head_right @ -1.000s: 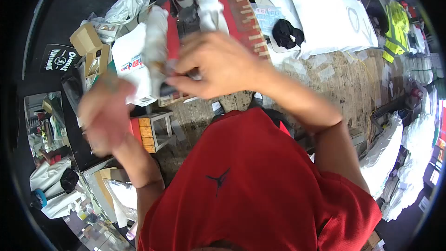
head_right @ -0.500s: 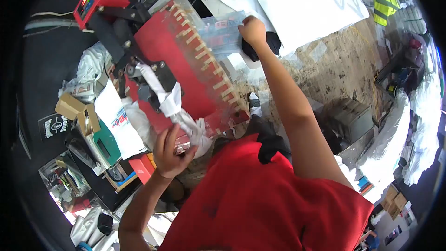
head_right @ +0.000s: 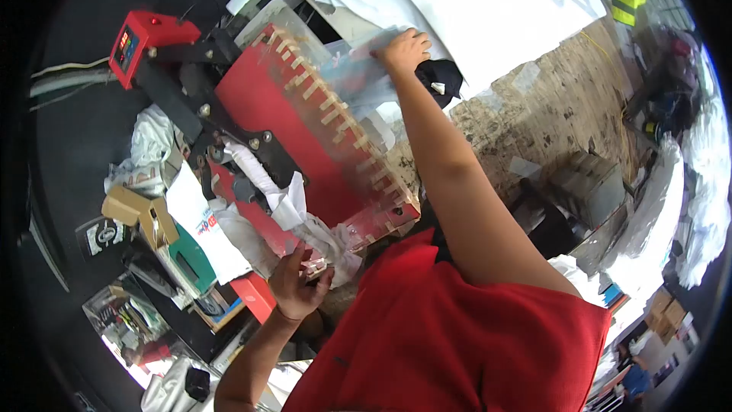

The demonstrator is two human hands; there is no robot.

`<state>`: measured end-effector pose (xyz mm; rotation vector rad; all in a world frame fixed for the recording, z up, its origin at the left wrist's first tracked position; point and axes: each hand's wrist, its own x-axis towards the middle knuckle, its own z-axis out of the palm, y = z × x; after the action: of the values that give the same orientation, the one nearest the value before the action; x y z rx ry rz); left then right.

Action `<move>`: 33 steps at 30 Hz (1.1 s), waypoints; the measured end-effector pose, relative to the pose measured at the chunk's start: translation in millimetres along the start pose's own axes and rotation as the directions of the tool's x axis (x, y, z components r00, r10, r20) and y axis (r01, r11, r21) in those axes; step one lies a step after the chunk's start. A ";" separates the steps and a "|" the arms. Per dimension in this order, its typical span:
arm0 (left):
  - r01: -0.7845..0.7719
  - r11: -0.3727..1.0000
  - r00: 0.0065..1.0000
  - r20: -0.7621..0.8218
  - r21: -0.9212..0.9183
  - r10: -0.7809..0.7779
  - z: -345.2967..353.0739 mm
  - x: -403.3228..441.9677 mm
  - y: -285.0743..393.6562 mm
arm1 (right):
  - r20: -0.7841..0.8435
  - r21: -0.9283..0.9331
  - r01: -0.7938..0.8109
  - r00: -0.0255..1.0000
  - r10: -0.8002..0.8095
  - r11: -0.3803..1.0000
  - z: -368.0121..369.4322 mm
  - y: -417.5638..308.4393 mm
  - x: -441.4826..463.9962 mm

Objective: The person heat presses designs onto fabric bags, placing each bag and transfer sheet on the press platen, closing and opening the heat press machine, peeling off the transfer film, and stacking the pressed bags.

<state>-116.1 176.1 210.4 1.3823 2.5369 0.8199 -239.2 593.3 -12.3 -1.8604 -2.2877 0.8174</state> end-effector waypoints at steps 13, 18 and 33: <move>-0.181 0.983 0.983 -0.018 -0.038 0.181 17.2 -16.1 -9.8 | -0.370 0.485 0.482 0.869 -0.328 0.729 -52.2 21.3 -49.3; -0.115 0.990 0.991 -0.077 -0.087 0.108 15.6 -24.8 -4.2 | -0.452 0.625 0.501 0.858 -0.246 0.599 -140.0 74.6 -131.3; -0.630 0.646 0.768 -0.223 -0.431 0.600 -116.9 -59.5 140.5 | -0.430 -0.254 0.369 0.785 -0.446 0.894 -232.8 371.7 -353.6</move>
<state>-21.6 142.0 374.4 2.0493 1.6438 1.4955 271.2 390.3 113.0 -1.3169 -2.3232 0.0943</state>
